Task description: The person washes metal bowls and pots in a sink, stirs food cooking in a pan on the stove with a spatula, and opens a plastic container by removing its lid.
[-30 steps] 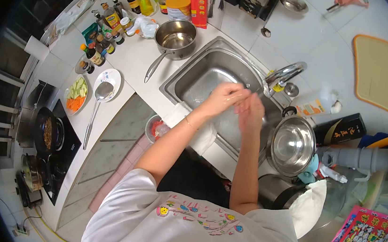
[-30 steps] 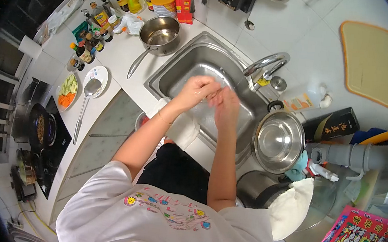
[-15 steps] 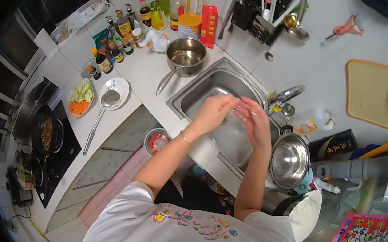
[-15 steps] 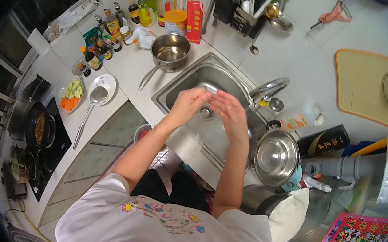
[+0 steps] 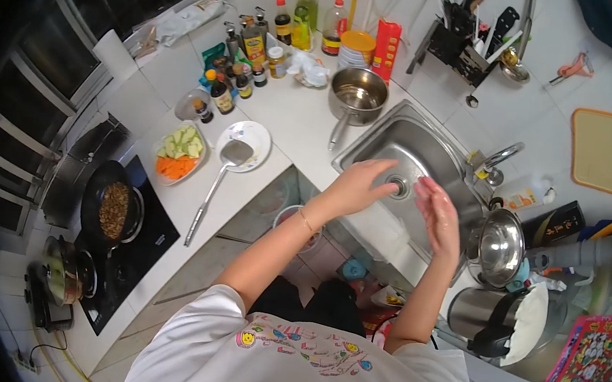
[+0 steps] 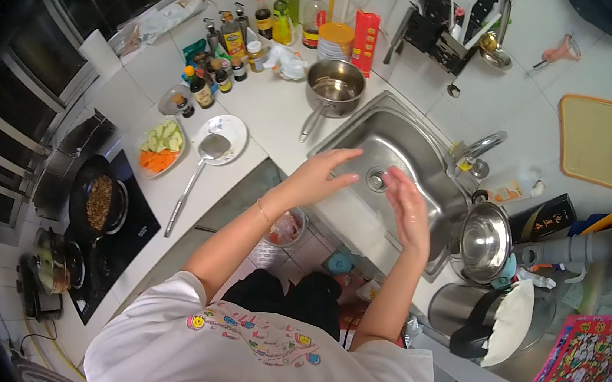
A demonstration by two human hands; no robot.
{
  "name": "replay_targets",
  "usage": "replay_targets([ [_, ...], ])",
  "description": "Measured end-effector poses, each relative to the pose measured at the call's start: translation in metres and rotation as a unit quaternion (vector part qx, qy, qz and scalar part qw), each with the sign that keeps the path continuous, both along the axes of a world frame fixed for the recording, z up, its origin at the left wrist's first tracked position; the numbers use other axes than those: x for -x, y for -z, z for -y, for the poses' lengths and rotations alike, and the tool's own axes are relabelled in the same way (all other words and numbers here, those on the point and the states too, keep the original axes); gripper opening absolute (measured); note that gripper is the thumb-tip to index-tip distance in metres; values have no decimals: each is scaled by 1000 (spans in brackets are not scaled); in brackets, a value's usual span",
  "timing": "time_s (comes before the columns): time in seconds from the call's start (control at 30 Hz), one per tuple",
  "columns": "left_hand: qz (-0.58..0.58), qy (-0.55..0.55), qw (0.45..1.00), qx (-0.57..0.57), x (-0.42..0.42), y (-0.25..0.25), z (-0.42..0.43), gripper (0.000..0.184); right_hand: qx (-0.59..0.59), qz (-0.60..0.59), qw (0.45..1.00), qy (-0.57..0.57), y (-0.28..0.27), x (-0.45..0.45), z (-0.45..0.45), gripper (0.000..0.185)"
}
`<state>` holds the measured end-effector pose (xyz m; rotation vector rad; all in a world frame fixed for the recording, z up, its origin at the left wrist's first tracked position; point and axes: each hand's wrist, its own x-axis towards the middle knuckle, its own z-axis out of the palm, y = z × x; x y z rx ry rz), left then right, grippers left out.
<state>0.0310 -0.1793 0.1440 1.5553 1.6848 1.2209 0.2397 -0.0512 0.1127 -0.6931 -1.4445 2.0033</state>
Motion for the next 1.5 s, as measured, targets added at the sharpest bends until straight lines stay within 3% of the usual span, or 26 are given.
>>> replay_targets([
  [0.03, 74, 55, 996, 4, 6, 3, 1, 56, 15, -80, 996, -31, -1, 0, 4, 52],
  [0.1, 227, 155, 961, 16, 25, 35, 10, 57, 7, -13, 999, 37, 23, 14, 20, 55],
  [0.13, -83, 95, 986, 110, 36, 68, 26, 62, -168, 410, 891, 103, 52, 22, 26, 58],
  [0.17, -462, 68, 832, 300, 35, 50, 63, 68, -329, 732, 581, 139, 84, 29, 26, 62],
  [0.23, -314, 24, 936, 154, 51, 80, 105, 72, -374, 310, 857, 172, 128, 18, 24, 65],
  [0.27, -245, -2, 964, 102, 54, 90, 126, 66, -372, 343, 846, 165, 123, 35, 44, 62],
  [0.3, -260, 1, 958, 117, 61, 81, 144, 65, -376, 378, 830, 162, 114, 49, 64, 59],
  [0.37, -216, -88, 972, -1, 78, 93, 174, 43, -399, 385, 829, 81, 107, 88, 79, 54],
  [0.47, -171, -213, 961, 49, 102, 77, 223, 21, -439, 325, 837, -13, 82, 153, 130, 46],
  [0.57, -163, -403, 899, -52, 102, 65, 286, 25, -404, 256, 871, -107, 102, 218, 186, 34],
  [0.63, -171, -474, 863, -13, 106, 71, 326, 25, -385, 232, 868, -209, 124, 260, 236, 31],
  [0.7, -159, -540, 826, 30, 103, 68, 361, 26, -368, 205, 875, -239, 165, 300, 286, 35],
  [0.77, -171, -579, 797, 32, 103, 67, 390, 26, -236, 287, 885, -280, 203, 341, 327, 40],
  [0.87, -172, -636, 752, -6, 96, 57, 432, 25, -164, 415, 875, -189, 174, 358, 375, 47],
  [1.0, -179, -724, 665, 35, 94, 48, 516, 24, -345, 411, 835, -122, 219, 372, 380, 48],
  [1.07, -173, -757, 626, 76, 96, 52, 560, 23, -333, 395, 852, -88, 221, 369, 382, 46],
  [1.13, -161, -776, 594, 138, 107, 71, 598, 26, -316, 397, 861, -31, 225, 367, 382, 43],
  [1.23, 36, -742, 659, 123, 122, 104, 627, 34, -286, 385, 874, 79, 210, 348, 390, 45],
  [1.27, 150, -688, 701, 113, 132, 123, 633, 37, -303, 345, 885, 80, 241, 343, 375, 41],
  [1.3, 418, -591, 689, 20, 135, 108, 630, 36, -275, 280, 916, 82, 230, 330, 381, 36],
  [1.4, 550, -490, 676, -22, 139, 97, 636, 31, -195, 113, 972, 61, 178, 293, 398, 26],
  [1.5, 599, -427, 675, -49, 149, 106, 642, 28, -343, 127, 930, 44, 158, 272, 377, 24],
])
